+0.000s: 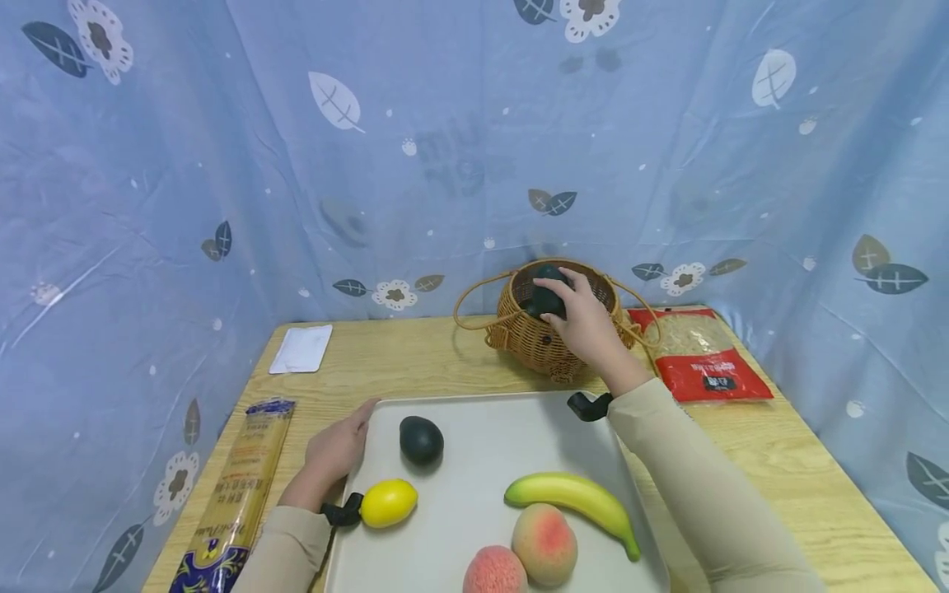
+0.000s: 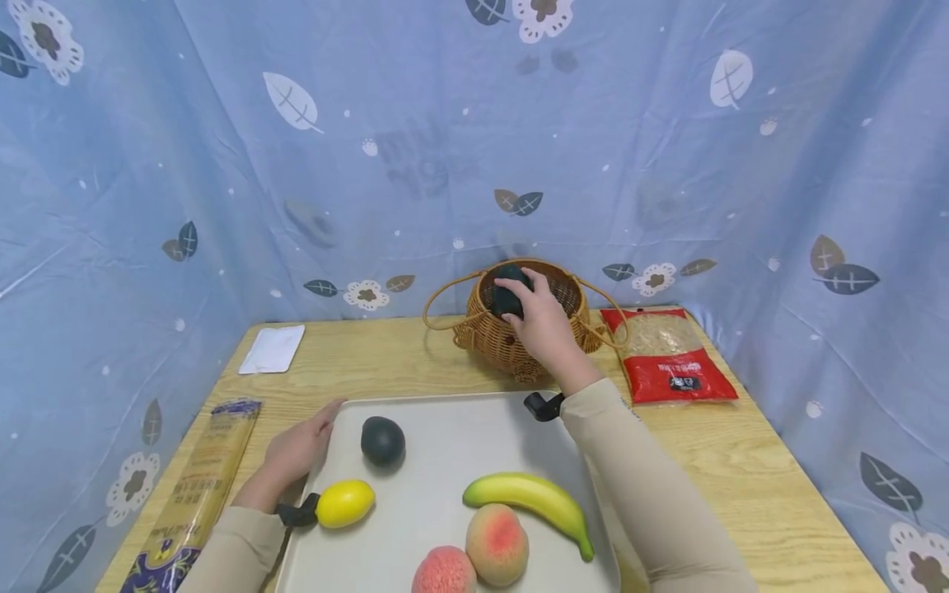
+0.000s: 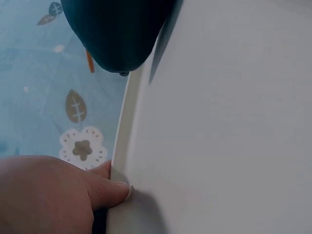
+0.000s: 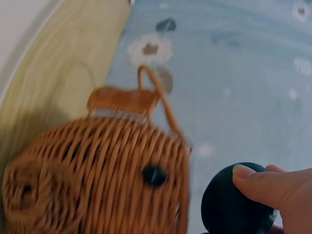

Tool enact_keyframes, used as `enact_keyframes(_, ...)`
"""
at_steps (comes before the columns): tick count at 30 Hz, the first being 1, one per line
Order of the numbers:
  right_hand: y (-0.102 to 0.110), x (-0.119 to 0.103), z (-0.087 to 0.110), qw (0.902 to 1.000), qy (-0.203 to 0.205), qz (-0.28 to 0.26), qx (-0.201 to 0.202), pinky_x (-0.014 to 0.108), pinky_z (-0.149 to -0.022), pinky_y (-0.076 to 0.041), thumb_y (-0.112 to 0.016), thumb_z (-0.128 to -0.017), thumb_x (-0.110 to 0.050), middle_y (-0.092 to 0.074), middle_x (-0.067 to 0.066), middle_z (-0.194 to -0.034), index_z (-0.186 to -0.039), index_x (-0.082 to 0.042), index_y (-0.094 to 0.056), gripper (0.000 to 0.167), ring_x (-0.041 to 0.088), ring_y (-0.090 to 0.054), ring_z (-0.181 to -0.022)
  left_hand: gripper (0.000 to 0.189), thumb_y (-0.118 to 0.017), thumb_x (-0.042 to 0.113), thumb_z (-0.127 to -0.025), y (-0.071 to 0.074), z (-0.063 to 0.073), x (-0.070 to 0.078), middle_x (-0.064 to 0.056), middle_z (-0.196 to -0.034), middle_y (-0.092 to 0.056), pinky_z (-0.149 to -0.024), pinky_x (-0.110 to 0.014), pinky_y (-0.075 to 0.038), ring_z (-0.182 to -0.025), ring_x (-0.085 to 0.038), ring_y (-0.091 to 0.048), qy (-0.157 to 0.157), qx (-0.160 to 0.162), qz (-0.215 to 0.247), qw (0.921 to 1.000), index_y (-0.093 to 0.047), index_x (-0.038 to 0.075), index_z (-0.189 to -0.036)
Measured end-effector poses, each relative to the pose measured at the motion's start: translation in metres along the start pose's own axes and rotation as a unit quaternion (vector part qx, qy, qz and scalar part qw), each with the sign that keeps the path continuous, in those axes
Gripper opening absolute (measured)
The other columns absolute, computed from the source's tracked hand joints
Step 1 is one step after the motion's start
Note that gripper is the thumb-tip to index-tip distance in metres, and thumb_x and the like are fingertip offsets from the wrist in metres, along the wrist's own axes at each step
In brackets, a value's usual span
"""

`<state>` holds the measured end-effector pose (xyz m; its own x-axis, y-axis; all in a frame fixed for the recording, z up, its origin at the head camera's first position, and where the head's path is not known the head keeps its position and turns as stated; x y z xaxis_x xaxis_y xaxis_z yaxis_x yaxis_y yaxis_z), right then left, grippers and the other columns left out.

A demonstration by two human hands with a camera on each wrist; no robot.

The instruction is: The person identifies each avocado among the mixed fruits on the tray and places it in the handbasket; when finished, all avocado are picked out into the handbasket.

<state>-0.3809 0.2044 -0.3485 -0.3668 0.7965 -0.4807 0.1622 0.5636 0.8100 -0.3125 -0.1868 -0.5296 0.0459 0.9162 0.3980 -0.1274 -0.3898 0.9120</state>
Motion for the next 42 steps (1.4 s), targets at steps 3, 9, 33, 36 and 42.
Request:
enact_keyframes(3, 0.005, 0.017, -0.002, 0.9993, -0.036, -0.002, 0.008, 0.064, -0.095, -0.052, -0.074, -0.099, -0.009, -0.023, 0.025, -0.167, -0.156, -0.018, -0.051, 0.062, 0.053, -0.06, -0.119, 0.052, -0.042, 0.02, -0.112, 0.0, -0.001, 0.0, -0.022, -0.146, -0.059, -0.091, -0.063, -0.052, -0.121, -0.047, -0.063, -0.002, 0.001, -0.002, 1.0, -0.039, 0.018, -0.163)
enact_keyframes(9, 0.008, 0.036, -0.005, 0.9974, -0.071, -0.004, 0.013, 0.07, -0.104, -0.043, -0.072, -0.101, -0.011, -0.02, 0.026, -0.168, -0.158, -0.018, -0.048, 0.062, 0.058, -0.038, -0.141, 0.052, -0.043, 0.02, -0.112, 0.001, -0.001, 0.0, -0.022, -0.147, -0.058, -0.093, -0.063, -0.052, -0.122, -0.048, -0.062, 0.005, -0.002, -0.001, 1.0, -0.038, 0.017, -0.164)
enact_keyframes(33, -0.038, -0.061, 0.019, 0.9649, 0.196, 0.023, 0.174, 0.048, -0.081, -0.044, -0.086, -0.088, -0.009, -0.065, 0.009, -0.11, -0.102, -0.01, -0.077, 0.016, 0.031, -0.058, -0.098, 0.052, -0.038, 0.023, -0.113, 0.007, -0.009, 0.001, -0.021, -0.153, -0.052, -0.101, -0.067, -0.046, -0.133, -0.05, -0.055, 0.011, -0.012, 0.001, 0.9999, -0.034, 0.019, -0.165)
enact_keyframes(36, -0.064, -0.08, 0.025, 0.9694, 0.224, 0.021, 0.098, 0.046, -0.085, -0.048, -0.088, -0.087, -0.014, -0.063, 0.009, -0.114, -0.114, -0.01, -0.074, 0.031, 0.03, -0.059, -0.102, 0.053, -0.038, 0.023, -0.113, 0.004, -0.007, 0.001, -0.021, -0.154, -0.052, -0.101, -0.066, -0.046, -0.132, -0.049, -0.055, 0.013, -0.015, 0.002, 0.9998, -0.034, 0.019, -0.166)
enact_keyframes(42, -0.107, -0.106, 0.03, 0.9725, 0.221, -0.005, -0.073, 0.045, -0.099, -0.051, -0.09, -0.086, -0.028, -0.056, 0.013, -0.134, -0.151, -0.016, -0.054, 0.076, 0.03, -0.059, -0.117, 0.053, -0.039, 0.022, -0.113, 0.001, -0.004, 0.0, -0.022, -0.151, -0.055, -0.096, -0.064, -0.05, -0.127, -0.048, -0.059, 0.012, -0.011, -0.005, 0.9999, -0.035, 0.018, -0.165)
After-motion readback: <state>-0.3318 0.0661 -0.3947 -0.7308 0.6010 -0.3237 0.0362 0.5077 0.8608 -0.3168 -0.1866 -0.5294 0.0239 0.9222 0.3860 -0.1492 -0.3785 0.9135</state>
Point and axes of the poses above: each hand's wrist, its own z-axis away from the middle knuckle, its own y-axis out of the back of the hand, x = y × z, the point moved 7 cm from there along -z, towards the middle knuckle
